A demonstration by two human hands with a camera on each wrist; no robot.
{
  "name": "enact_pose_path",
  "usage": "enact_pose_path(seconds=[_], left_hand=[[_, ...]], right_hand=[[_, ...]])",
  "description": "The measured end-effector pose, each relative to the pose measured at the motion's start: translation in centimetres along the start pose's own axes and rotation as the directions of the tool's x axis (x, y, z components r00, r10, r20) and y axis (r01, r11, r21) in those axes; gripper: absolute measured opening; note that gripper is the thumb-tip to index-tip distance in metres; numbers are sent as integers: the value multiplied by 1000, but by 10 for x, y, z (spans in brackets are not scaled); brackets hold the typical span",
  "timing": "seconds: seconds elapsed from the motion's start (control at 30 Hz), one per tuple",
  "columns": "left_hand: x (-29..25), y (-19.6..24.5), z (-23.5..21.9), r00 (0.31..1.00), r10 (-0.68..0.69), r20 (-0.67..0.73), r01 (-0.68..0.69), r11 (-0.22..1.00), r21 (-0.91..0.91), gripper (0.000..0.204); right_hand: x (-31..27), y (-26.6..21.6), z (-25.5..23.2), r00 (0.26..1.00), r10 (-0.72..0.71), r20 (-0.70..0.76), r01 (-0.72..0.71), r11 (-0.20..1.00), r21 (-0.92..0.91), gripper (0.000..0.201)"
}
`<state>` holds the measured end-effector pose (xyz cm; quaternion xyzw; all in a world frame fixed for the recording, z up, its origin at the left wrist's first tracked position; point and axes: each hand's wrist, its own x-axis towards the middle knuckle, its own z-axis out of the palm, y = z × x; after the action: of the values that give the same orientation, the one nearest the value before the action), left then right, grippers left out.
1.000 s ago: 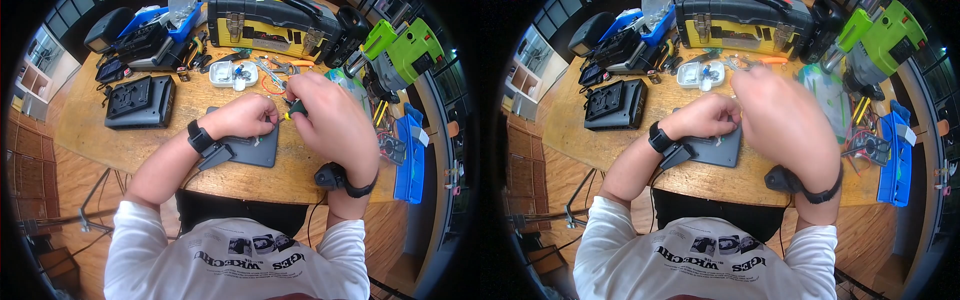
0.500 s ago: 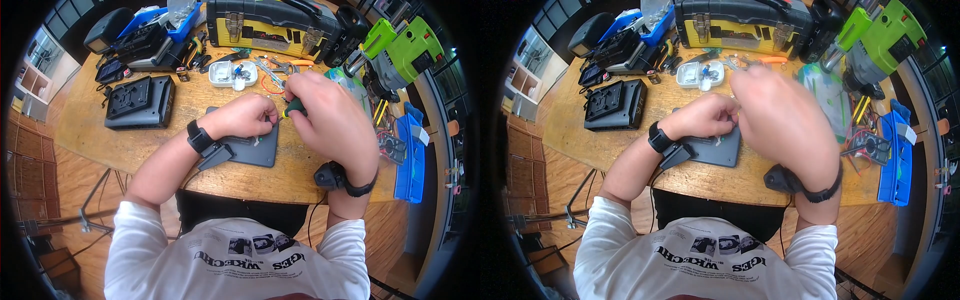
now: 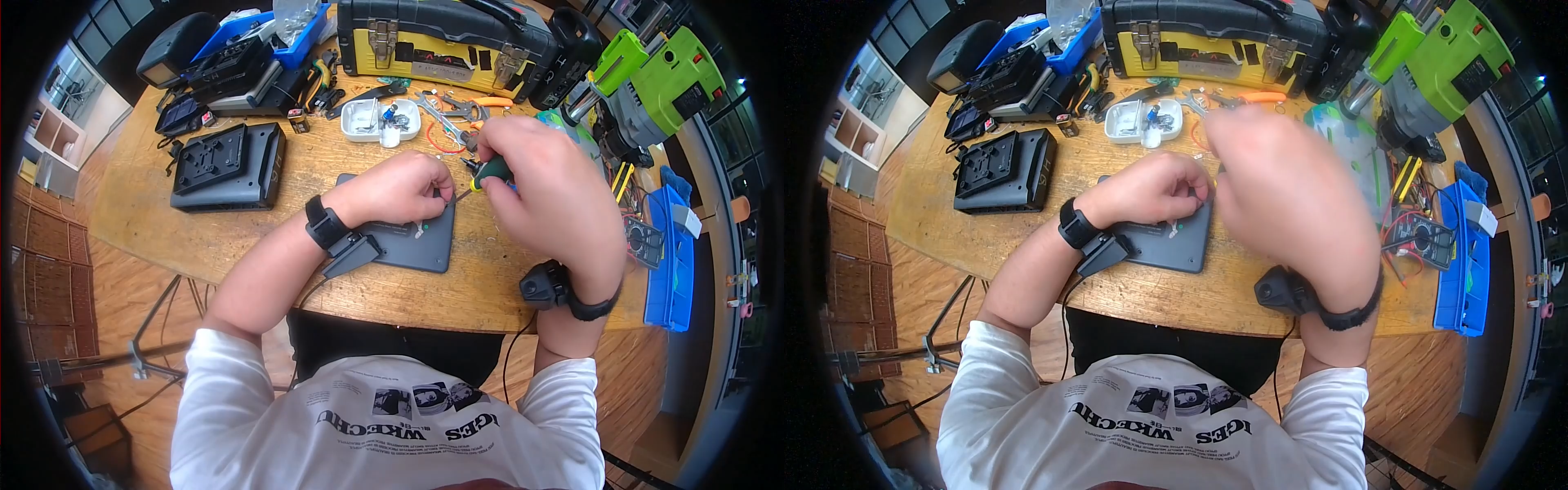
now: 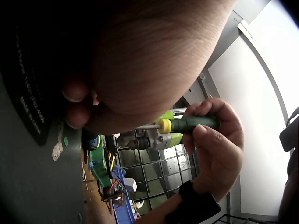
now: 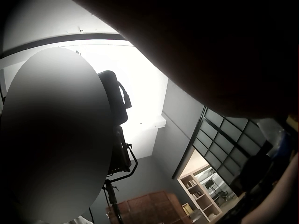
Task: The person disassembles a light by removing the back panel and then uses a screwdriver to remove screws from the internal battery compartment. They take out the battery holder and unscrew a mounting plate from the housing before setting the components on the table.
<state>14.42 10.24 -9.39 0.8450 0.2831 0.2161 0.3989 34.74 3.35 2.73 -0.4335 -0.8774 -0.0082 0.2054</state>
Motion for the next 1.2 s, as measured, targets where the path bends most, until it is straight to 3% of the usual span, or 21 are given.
enact_pose_path(seconds=[0.57, 1.2], left_hand=[[-1, 4, -2, 999, -39, 31, 39, 999, -13, 15], [-2, 6, -1, 1000, 12, -26, -11, 999, 43, 16]], right_hand=[[6, -2, 3, 1000, -8, -14, 9, 1000, 24, 13], [7, -4, 12, 998, -51, -38, 51, 999, -3, 12]])
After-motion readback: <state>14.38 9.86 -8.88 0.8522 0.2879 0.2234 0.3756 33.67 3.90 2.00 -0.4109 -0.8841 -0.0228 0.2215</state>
